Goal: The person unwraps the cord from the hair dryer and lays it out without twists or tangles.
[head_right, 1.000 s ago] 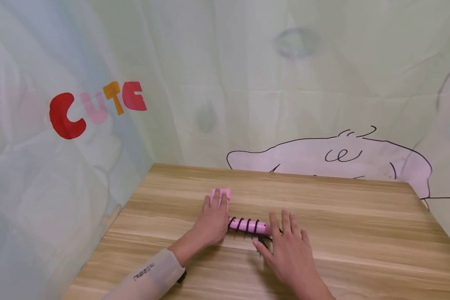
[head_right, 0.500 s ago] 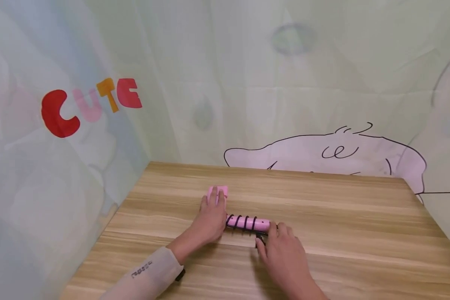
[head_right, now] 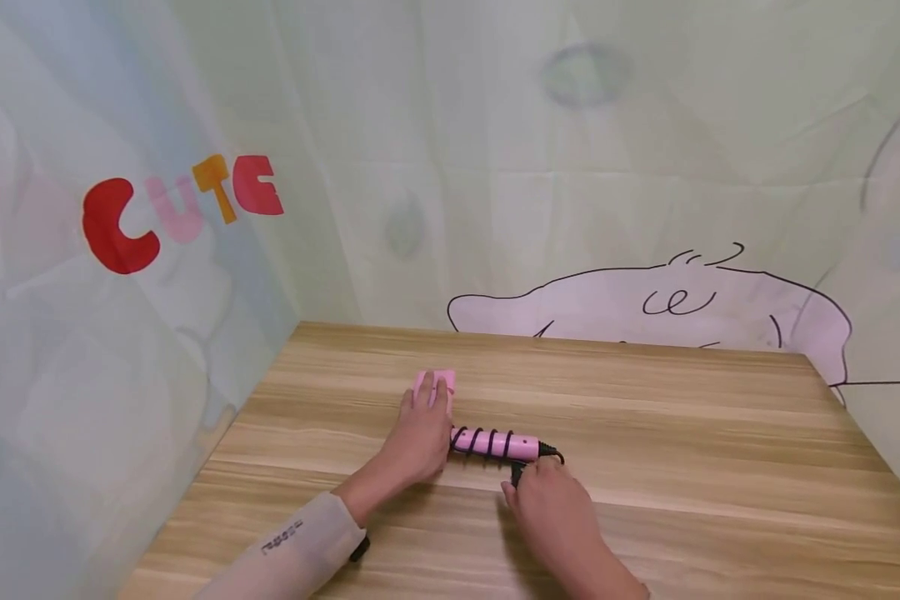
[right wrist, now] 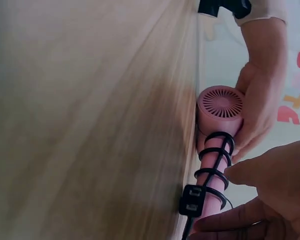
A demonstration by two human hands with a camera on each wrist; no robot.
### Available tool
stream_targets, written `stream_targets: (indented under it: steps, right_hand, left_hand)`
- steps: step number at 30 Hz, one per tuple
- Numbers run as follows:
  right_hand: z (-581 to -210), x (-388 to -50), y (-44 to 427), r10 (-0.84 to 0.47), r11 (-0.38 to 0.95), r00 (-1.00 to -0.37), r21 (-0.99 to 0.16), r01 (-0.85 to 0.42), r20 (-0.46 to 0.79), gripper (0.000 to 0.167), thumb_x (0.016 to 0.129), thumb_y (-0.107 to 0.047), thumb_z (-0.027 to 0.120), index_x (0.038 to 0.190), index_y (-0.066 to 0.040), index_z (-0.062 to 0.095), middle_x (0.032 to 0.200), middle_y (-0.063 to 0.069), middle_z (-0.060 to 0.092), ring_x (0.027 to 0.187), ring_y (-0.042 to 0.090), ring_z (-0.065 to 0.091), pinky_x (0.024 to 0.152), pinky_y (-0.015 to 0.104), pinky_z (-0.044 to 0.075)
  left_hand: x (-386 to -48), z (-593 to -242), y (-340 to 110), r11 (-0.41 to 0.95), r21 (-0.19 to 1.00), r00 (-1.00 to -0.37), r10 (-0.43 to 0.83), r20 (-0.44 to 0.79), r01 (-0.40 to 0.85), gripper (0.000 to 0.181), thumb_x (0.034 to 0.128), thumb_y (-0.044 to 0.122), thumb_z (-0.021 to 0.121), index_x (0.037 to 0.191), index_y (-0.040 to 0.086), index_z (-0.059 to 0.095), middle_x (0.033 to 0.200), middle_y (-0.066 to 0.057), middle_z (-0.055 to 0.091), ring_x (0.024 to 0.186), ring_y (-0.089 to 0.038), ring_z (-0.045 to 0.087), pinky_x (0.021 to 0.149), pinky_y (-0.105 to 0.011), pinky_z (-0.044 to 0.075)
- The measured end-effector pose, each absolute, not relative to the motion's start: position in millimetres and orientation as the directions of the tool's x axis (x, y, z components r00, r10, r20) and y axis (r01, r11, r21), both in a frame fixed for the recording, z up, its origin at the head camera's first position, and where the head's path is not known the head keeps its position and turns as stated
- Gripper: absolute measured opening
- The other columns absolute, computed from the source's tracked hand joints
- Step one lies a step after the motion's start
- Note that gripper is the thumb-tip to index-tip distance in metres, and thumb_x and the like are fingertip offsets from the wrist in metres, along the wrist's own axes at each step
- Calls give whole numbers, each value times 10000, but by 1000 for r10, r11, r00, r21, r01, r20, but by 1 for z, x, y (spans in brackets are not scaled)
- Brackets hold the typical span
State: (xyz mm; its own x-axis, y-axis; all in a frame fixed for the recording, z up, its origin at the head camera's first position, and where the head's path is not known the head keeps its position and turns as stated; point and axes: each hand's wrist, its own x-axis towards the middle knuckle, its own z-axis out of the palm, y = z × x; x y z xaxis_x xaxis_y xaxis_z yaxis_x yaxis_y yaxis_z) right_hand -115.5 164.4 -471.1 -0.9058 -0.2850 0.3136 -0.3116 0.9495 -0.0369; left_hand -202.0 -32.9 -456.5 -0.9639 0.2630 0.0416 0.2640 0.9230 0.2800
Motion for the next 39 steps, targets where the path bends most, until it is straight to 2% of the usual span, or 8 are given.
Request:
stream_targets:
  steps: [6,10,16,22,28,34,39]
  right_hand:
    - [-476,-125,157,-291,951,-914,-22,-309,282,391,876,-312,767,607,-79,604,666,76,580,644,220,594,481,412,556]
    - [-478,-131,157,-286,952,-919,-25,-304,271,359,833,-243,786,575,-96,583,613,51,549,598,202,565,456,405,541]
    - [-474,-136,159,-285,953,-922,-26,-302,260,298,774,-171,795,576,-71,596,604,66,569,564,211,566,482,411,540]
    - [-475,-136,159,-294,951,-920,-17,-308,260,300,780,-169,792,574,-77,594,605,61,570,563,203,564,483,404,540]
    - [-476,-135,159,-292,950,-914,-22,-311,283,310,774,-170,799,568,-81,585,609,57,580,559,204,577,472,406,534]
    - [-474,-134,162,-259,957,-934,-68,-283,246,334,799,-180,803,577,-95,569,649,67,600,563,218,588,482,415,542]
    - [-469,-132,169,-229,963,-948,-92,-254,222,334,820,-227,817,622,-56,609,683,99,608,578,250,606,502,414,550]
  left_hand:
    - [-202,-455,-32,917,329,-973,225,40,226,599,1059,197,468,1561,-63,270,1656,-263,141,1429,-591,244,1173,-593,290]
    - [-203,-455,-32,914,337,-974,221,48,224,599,1048,180,478,1550,-81,282,1648,-273,166,1442,-562,252,1191,-588,267]
    - [-207,-456,-33,907,329,-964,254,73,264,618,1029,166,519,1533,-112,292,1625,-292,223,1502,-459,213,1212,-591,219]
    - [-210,-455,-33,906,359,-974,223,48,225,713,971,131,594,1563,-74,253,1629,-297,205,1410,-539,342,1159,-575,344]
    - [-208,-458,-34,898,393,-980,180,83,198,641,1011,175,524,1562,-51,288,1633,-266,233,1352,-566,395,1072,-608,440]
    - [-205,-456,-35,888,421,-982,150,117,186,616,1018,190,516,1562,-22,319,1640,-232,247,1297,-550,448,1004,-597,499]
    - [-205,-450,-38,867,467,-983,125,132,173,630,1011,186,538,1564,-19,317,1644,-207,250,1242,-517,495,956,-556,539]
